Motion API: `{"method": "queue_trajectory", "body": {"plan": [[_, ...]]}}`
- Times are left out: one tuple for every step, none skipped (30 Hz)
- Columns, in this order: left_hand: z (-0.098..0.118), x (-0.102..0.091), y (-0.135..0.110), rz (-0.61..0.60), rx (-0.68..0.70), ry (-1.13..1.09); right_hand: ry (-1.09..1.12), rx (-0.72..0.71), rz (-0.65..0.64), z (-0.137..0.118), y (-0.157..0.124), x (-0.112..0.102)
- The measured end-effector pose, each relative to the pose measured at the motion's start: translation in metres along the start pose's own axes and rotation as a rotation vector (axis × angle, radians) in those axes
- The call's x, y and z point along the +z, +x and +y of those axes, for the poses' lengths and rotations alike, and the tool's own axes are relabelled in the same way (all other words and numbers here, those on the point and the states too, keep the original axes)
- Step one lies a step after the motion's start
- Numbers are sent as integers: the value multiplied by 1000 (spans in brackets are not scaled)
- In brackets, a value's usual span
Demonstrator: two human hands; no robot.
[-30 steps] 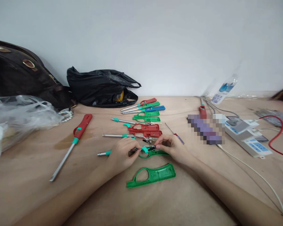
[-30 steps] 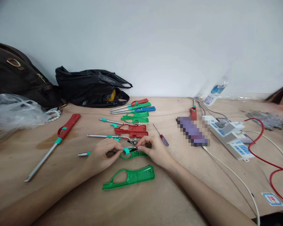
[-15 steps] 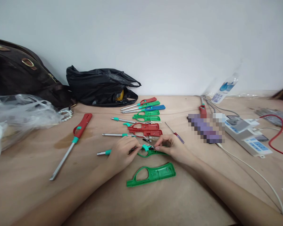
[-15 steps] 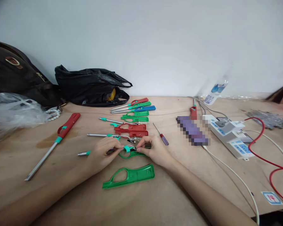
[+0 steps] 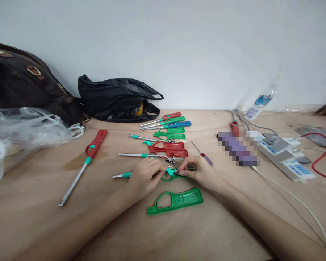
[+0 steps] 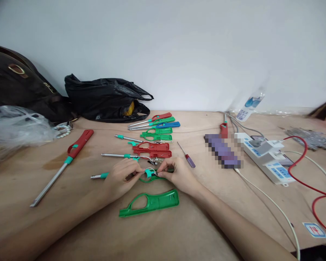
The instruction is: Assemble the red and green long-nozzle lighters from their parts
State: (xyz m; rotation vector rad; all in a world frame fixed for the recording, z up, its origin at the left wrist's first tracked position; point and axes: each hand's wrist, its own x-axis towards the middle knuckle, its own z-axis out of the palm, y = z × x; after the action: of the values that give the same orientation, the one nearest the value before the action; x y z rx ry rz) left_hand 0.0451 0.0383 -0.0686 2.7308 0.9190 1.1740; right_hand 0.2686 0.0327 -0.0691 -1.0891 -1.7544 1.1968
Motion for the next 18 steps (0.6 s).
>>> {"method": "queue_trajectory", "body": {"plan": [[0, 0, 0, 3, 1, 2, -19, -6, 6, 0, 0, 0], [1, 0, 0, 6, 1, 4, -39, -14, 14, -1, 0, 1], [1, 0, 0, 10, 2, 5, -61, -23, 20, -1, 0, 1], [1, 0, 0, 14, 3, 4, -83, -33, 27, -1, 0, 1], [1, 0, 0, 15, 4, 1, -105, -41, 33, -1, 0, 2], [1, 0, 0, 12, 5, -2, -129, -49, 39, -1, 0, 2], [1, 0, 0, 8, 5, -5, -159, -58, 46, -1, 0, 2], [2, 0, 0, 3, 5, -5, -194, -68, 51, -1, 0, 2], [2, 0, 0, -3, 1, -3, -233, -82, 56, -2, 0, 2], [2, 0, 0, -10, -3, 3, -277, -99, 60, -3, -1, 2], [2, 0, 0, -17, -6, 10, -327, -119, 62, -5, -2, 2], [2, 0, -1, -22, -8, 17, -381, -143, 62, -7, -4, 2], [2, 0, -1, -26, -8, 22, -437, -167, 59, -10, -5, 3], [2, 0, -1, -29, -8, 27, -495, -192, 51, -13, -7, 4], [1, 1, -1, -30, -7, 30, -549, -217, 41, -17, -8, 6], [1, 1, -1, -29, -8, 33, -596, -238, 29, -20, -9, 7], [1, 1, -1, -26, -9, 35, -634, -257, 18, -23, -10, 9], [1, 1, -1, -22, -9, 38, -665, -271, 11, -24, -11, 11]]}}
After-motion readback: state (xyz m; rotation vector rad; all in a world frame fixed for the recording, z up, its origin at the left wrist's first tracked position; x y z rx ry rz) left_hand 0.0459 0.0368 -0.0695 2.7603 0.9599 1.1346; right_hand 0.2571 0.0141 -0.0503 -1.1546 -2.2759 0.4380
